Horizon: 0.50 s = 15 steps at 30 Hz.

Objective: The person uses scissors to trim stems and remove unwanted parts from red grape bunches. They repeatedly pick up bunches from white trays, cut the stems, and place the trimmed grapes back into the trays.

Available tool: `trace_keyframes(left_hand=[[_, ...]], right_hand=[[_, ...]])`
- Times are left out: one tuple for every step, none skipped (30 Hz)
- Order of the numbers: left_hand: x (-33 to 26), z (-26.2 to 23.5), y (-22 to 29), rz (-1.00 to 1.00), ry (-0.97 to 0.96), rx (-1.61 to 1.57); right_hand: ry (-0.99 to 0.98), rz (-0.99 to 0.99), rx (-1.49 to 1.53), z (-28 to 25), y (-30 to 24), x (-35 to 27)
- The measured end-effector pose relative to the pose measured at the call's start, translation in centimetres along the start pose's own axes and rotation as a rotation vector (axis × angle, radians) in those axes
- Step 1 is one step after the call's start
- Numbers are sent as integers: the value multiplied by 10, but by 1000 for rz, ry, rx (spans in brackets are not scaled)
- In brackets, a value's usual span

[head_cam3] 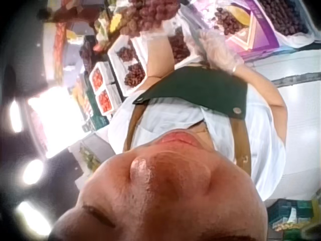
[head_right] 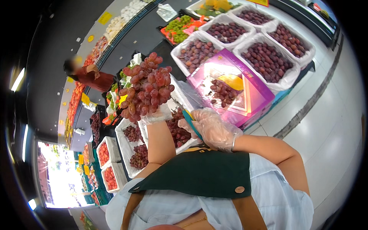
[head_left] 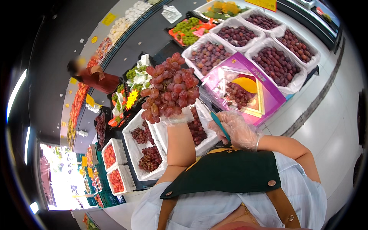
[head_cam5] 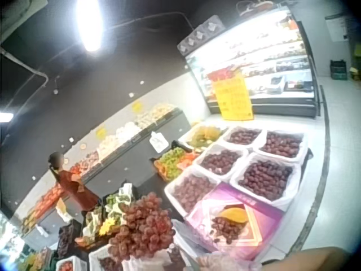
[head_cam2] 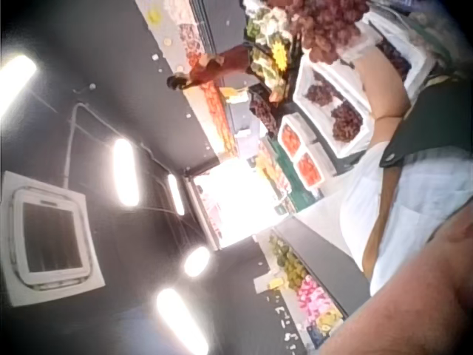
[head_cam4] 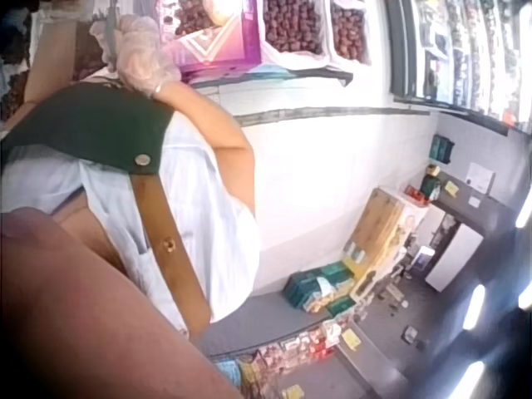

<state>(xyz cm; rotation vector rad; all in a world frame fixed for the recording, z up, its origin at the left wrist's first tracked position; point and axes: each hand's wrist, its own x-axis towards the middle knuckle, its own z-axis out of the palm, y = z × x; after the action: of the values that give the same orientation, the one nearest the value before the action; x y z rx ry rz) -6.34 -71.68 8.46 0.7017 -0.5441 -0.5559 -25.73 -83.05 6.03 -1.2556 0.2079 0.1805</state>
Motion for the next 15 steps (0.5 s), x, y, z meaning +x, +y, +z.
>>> trace_keyframes(left_hand=[[3, 3, -7, -24, -8, -2], [7, 5, -13, -50, -17, -6], [9, 7, -19, -71, -24, -4], [11, 9, -24, -92, -30, -3], [14, 11, -30, -119, -37, -5], [15, 13, -34, -137, -41, -3], [16, 14, -38, -160, -42, 1], [16, 15, -41, -180, -41, 4], [18, 16, -45, -200, -45, 5], [18, 17, -48, -220, -45, 9], [18, 18, -52, -239, -45, 13], [18, 19, -54, -252, -45, 17], [19, 20, -56, -268, -44, 23], [19, 21, -58, -279, -42, 29], [18, 21, -59, -286, -38, 30]], right_hand=[[24, 7, -25, -6, 3, -1], [42, 59, 6, -10, 7, -2], [48, 31, 30, -15, 11, -3], [54, 3, 54, -20, 14, -4], [60, -25, 78, -24, 16, -7], [55, -4, 36, -29, 11, -11], [64, 1, 23, -33, 13, -11], [72, 7, 10, -37, 16, -11], [80, 10, -5, -40, 19, -11], [68, 8, 38, -43, 20, -11], [55, 7, 80, -46, 21, -11], [39, 3, 121, -48, 21, -11], [49, -10, 154, -49, 24, -10], [58, -22, 188, -49, 28, -8], [62, -34, 217, -49, 29, -7]])
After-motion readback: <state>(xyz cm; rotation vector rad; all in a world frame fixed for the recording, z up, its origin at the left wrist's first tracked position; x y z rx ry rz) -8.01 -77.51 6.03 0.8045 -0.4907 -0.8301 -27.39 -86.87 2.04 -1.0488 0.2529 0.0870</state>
